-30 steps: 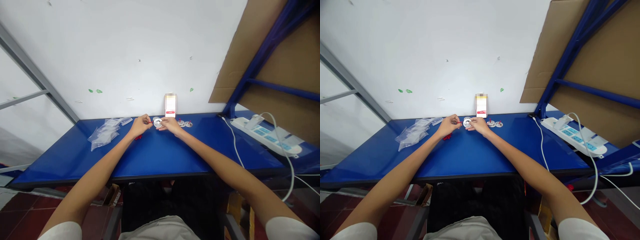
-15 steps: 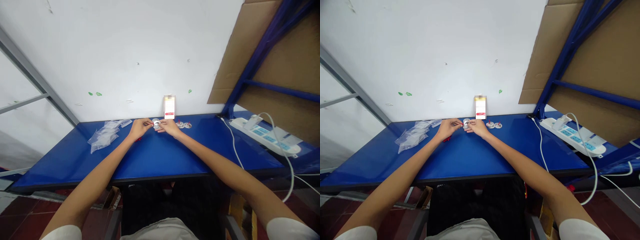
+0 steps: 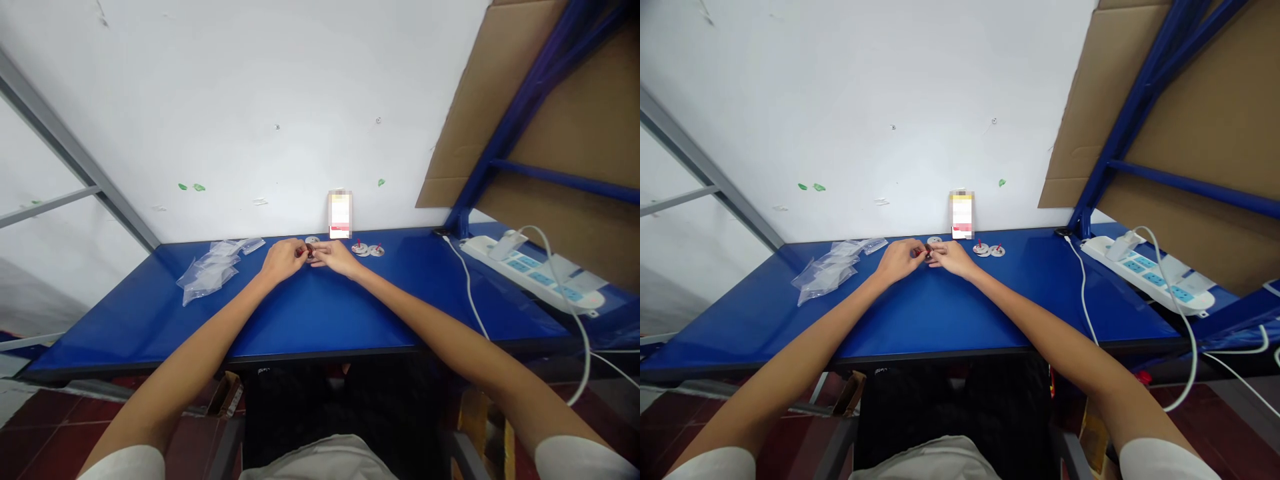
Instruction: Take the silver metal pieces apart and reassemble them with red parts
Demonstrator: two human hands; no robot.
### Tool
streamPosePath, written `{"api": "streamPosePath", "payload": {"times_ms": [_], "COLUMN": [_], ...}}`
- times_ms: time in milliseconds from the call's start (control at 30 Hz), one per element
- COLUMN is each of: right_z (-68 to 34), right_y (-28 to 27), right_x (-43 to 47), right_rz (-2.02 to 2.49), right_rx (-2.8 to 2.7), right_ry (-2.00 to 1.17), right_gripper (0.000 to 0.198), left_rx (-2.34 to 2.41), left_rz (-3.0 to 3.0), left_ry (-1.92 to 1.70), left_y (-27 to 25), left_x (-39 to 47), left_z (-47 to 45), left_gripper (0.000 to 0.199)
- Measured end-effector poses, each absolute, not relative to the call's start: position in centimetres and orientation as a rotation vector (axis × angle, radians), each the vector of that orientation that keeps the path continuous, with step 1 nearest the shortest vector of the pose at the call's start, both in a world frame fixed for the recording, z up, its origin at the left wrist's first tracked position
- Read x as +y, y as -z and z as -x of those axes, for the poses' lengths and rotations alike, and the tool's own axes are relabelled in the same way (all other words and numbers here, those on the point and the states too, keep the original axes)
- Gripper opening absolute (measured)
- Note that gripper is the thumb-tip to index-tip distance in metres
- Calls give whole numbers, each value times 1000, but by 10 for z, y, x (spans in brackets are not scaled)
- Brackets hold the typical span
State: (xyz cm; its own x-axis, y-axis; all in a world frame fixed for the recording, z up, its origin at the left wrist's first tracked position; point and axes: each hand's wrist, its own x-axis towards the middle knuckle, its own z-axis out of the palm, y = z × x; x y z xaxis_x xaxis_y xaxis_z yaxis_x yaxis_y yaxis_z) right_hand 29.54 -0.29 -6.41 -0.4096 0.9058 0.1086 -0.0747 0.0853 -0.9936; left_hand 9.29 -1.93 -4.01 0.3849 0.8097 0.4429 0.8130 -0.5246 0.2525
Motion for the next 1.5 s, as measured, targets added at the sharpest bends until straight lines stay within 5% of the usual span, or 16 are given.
{"api": "streamPosePath", "payload": {"times_ms": [200,400,567,767,1233,1500], "right_z": [-293,-295,-302,-312,-342,-387], "right_y": [64,71,74,72,31,3], "right_x": [-6,-1,5,7,4,18], "right_rz": [848,850,864,817,1177,1643], "right_rx": [-1572,-1602,-1619,-1813,-2179,-2264], "right_ry": [-1443,-1315,-1182,-978,-197,-106], "right_gripper": [40,28,20,12,4,14], "left_rx": [-1510,-1537,-1742,-1866,-1737,-1732], "left_rz": [2603,2633,2790,3032,2682,2661], "left_ry": [771,850,1270,1798,1337,1285], "left_y": [42,40,45,53,43,41], "left_x": [-20,-21,-16,-6,-2,-2], "left_z": [-93,-97,-96,-90,-78,-74], "left_gripper": [16,16,16,44,21,21]}}
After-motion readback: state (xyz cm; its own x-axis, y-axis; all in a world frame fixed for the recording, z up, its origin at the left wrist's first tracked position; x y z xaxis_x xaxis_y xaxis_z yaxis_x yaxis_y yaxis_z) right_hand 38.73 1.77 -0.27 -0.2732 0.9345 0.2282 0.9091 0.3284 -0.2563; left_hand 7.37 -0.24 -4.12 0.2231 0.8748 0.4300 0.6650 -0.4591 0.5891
